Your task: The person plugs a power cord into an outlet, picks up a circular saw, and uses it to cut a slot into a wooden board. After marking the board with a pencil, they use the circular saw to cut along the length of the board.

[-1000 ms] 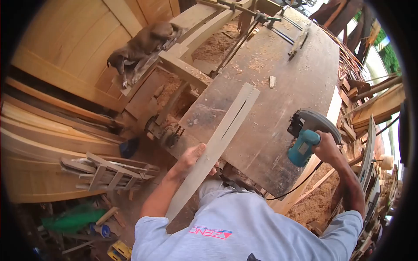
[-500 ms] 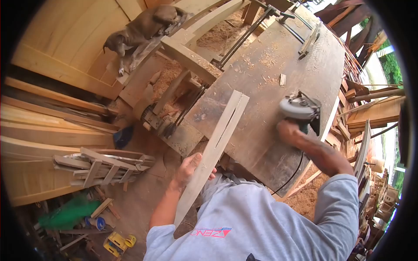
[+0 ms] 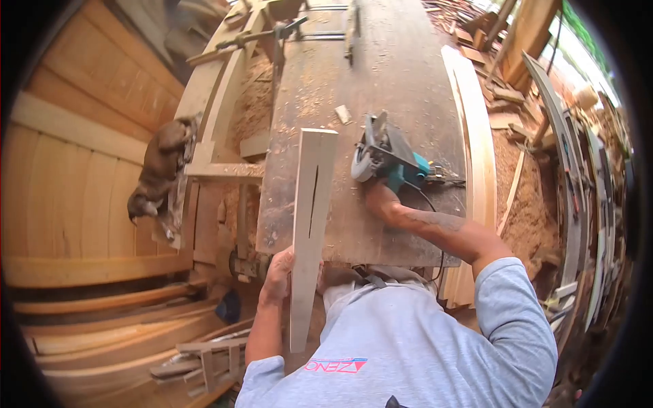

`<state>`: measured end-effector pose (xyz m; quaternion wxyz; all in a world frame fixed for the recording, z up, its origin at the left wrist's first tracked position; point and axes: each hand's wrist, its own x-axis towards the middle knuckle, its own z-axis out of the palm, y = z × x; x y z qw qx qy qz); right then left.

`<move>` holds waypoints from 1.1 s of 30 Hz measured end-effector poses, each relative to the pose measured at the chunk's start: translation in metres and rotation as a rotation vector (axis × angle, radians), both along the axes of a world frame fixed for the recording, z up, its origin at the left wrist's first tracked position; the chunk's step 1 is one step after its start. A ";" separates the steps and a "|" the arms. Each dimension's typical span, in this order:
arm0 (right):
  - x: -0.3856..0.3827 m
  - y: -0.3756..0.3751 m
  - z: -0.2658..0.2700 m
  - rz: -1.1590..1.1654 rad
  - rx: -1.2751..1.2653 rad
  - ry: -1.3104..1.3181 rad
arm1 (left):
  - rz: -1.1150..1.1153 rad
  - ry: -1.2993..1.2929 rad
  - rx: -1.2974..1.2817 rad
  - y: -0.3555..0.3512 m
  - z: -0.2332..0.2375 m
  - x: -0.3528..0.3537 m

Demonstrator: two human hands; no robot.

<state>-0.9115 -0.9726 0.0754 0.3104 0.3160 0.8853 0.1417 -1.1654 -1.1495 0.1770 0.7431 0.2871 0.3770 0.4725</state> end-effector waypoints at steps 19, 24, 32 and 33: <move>0.280 -0.227 0.211 -0.926 0.395 2.116 | -0.682 1.000 0.747 0.086 0.031 0.179; 0.290 -0.278 0.370 0.284 0.785 1.586 | -0.771 1.199 1.176 0.079 -0.059 0.237; 0.275 -0.336 0.421 -0.318 0.635 1.546 | -0.798 1.205 1.289 0.067 -0.130 0.267; 0.281 -0.337 0.416 -0.346 0.670 1.550 | -0.806 1.227 1.251 0.068 -0.129 0.266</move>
